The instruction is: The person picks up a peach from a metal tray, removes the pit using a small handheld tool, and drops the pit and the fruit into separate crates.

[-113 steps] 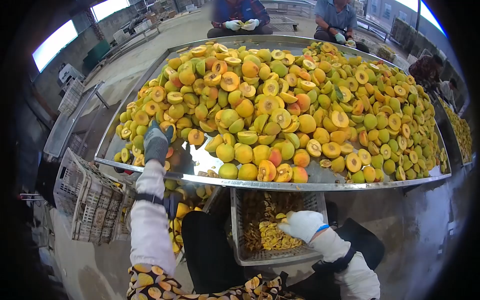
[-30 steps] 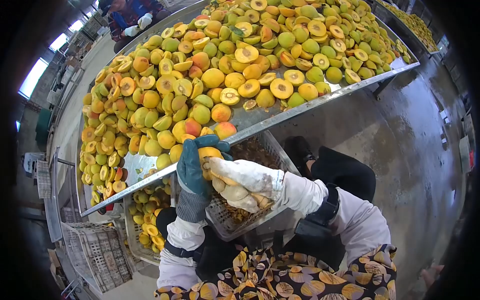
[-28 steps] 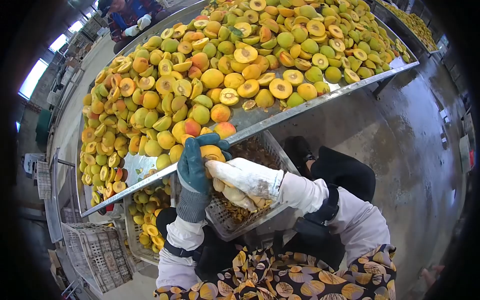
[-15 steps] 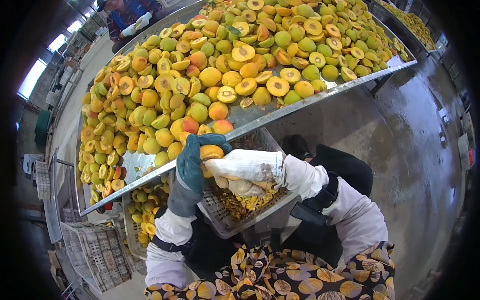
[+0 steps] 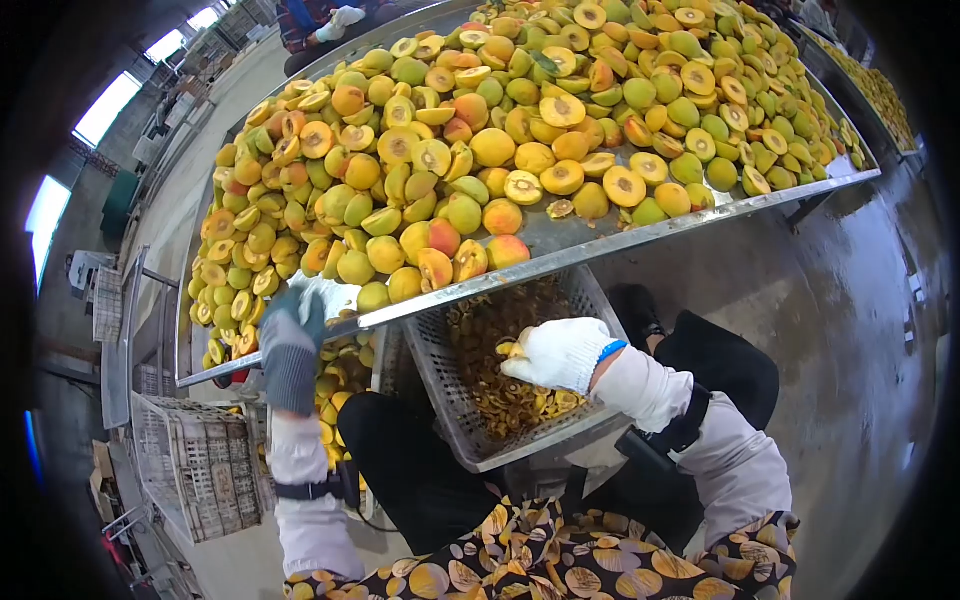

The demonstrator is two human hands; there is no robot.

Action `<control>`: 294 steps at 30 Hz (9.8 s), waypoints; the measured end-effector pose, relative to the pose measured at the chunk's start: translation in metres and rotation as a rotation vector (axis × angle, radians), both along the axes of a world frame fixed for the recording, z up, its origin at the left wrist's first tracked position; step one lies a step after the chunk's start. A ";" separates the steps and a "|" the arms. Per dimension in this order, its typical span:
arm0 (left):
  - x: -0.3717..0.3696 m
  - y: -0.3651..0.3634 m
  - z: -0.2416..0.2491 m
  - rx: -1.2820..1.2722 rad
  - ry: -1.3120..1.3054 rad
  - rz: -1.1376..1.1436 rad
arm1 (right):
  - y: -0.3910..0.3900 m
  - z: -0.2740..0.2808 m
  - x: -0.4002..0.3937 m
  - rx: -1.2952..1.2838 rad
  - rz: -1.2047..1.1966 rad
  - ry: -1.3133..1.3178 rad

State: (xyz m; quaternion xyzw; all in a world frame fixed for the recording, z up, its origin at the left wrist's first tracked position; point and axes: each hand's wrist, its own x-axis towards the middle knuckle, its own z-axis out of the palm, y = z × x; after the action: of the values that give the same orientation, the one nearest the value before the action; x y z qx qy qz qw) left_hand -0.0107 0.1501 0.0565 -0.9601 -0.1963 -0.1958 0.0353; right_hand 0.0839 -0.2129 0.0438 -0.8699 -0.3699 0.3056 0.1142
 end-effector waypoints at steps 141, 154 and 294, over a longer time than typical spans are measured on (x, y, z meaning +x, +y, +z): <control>0.053 -0.194 -0.065 -1.360 -0.738 -0.569 | 0.014 0.051 -0.012 0.555 -0.412 0.461; 0.047 -0.218 -0.012 -1.574 -0.688 -0.444 | 0.011 0.028 -0.016 0.721 -0.282 0.031; 0.036 -0.183 -0.028 -1.072 -0.229 -0.670 | 0.011 0.029 0.002 0.766 -0.282 -0.193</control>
State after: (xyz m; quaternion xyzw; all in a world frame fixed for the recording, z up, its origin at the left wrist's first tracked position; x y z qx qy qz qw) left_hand 0.0256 -0.0328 0.0285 -0.8269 0.0414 -0.1722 -0.5337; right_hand 0.0855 -0.2017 0.0732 -0.8312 -0.3433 0.0445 0.4351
